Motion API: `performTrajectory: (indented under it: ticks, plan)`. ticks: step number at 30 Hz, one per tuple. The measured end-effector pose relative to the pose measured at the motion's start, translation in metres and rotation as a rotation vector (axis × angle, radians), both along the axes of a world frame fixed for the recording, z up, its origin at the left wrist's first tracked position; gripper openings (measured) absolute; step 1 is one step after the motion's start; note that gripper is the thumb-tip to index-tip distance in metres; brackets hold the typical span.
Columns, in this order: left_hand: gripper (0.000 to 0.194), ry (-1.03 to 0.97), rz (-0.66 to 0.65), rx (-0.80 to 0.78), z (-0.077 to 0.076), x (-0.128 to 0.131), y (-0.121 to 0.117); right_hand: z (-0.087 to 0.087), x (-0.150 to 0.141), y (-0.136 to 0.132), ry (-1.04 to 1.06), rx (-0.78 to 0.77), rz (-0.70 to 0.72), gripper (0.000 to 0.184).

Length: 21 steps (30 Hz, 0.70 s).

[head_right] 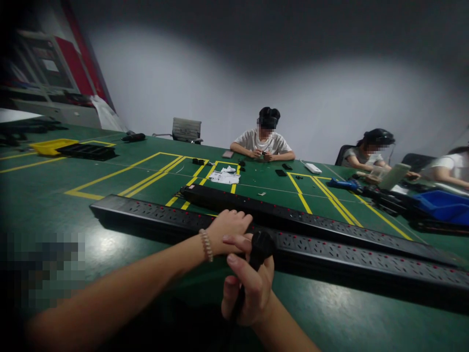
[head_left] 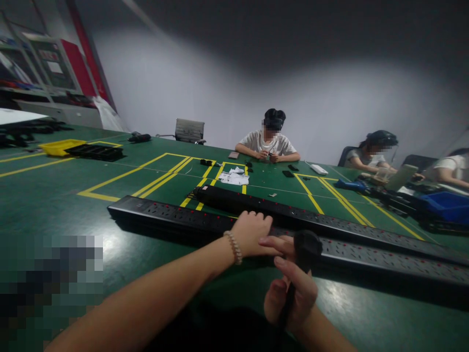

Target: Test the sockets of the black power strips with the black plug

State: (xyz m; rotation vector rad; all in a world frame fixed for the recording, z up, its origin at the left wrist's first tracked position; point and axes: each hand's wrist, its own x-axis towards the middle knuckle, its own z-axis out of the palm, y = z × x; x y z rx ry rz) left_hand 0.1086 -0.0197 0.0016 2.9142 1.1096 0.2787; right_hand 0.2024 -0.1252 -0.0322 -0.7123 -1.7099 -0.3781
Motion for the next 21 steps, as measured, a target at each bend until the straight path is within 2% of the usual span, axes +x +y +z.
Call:
performTrajectory:
  ticks: [2, 5, 7, 9, 11, 14, 17, 21]
  plan:
    - [0.068, 0.009, 0.039, 0.08, -0.006, -0.047, 0.014, 0.005, -0.003, 0.0, 0.032, 0.041, 0.008, 0.036]
    - [0.073, 0.017, 0.065, 0.097, -0.015, -0.111, 0.033, 0.012, -0.004, -0.002, -0.007, -0.019, -0.001, 0.041]
    - [0.073, 0.017, 0.08, 0.088, -0.019, -0.14, 0.044, 0.016, -0.002, -0.001, -0.081, -0.098, -0.023, 0.048]
    - [0.072, 0.024, 0.084, 0.091, -0.021, -0.155, 0.051, 0.016, 0.0, 0.0, -0.154, -0.191, -0.057, 0.057]
    - [0.071, 0.034, 0.077, 0.099, -0.021, -0.157, 0.054, 0.016, 0.0, 0.003, -0.207, -0.265, -0.096, 0.065]
    - [0.073, 0.031, 0.053, 0.111, -0.018, -0.145, 0.049, 0.014, -0.003, 0.004, -0.253, -0.299, -0.109, 0.073]
    - [0.075, 0.016, 0.04, 0.119, -0.015, -0.123, 0.037, 0.014, -0.007, 0.003, -0.246, -0.288, -0.088, 0.075]
    - [0.067, 0.016, 0.015, 0.11, -0.015, -0.087, 0.019, 0.019, -0.007, -0.001, -0.224, -0.26, -0.052, 0.081]
